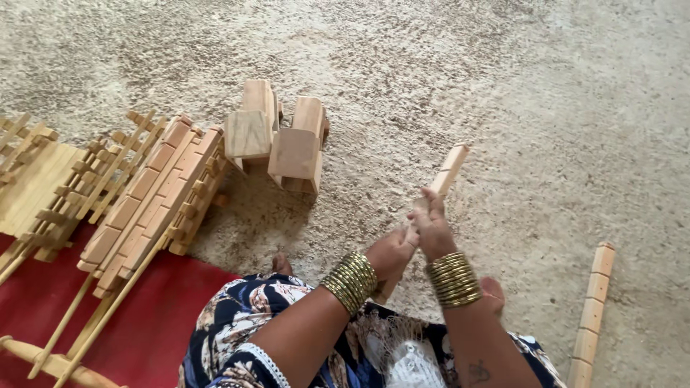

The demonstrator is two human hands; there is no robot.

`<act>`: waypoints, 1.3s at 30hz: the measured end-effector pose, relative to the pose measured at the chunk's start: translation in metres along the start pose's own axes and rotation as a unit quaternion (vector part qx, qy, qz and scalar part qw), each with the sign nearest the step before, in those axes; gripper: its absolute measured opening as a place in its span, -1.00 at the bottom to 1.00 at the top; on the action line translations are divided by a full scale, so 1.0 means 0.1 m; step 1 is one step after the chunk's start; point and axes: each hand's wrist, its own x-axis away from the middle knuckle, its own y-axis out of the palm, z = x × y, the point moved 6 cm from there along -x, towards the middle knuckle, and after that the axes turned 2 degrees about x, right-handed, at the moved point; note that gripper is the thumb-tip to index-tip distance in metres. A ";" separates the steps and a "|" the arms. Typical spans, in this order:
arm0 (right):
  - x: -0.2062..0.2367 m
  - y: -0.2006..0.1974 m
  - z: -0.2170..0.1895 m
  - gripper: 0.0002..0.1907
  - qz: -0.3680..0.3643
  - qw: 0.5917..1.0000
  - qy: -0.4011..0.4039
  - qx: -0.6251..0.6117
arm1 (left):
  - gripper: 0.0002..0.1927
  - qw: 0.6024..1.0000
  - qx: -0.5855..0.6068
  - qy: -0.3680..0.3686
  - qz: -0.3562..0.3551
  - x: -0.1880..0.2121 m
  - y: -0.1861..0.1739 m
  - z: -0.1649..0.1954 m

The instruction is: The person sits on the floor and sands a long wooden slat, rubbing it repeatedly with a small abrasive block and turning the slat over to work different sides. Finished slats are set down beside other assembled wooden pieces on the floor.

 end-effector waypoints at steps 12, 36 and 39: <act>-0.12 -1.57 -0.34 -0.39 0.271 0.952 -0.077 -0.119 | -0.48 0.975 -0.124 0.079 -0.169 0.37 0.45 0.22; 0.59 0.69 -0.45 -0.12 -0.074 0.846 -0.227 0.477 | -0.58 0.912 0.279 0.086 0.288 -0.05 -0.75 0.20; 0.64 0.72 -0.43 -0.23 -0.115 0.849 -0.191 0.479 | -0.63 0.808 0.459 0.214 0.302 0.00 -1.05 0.35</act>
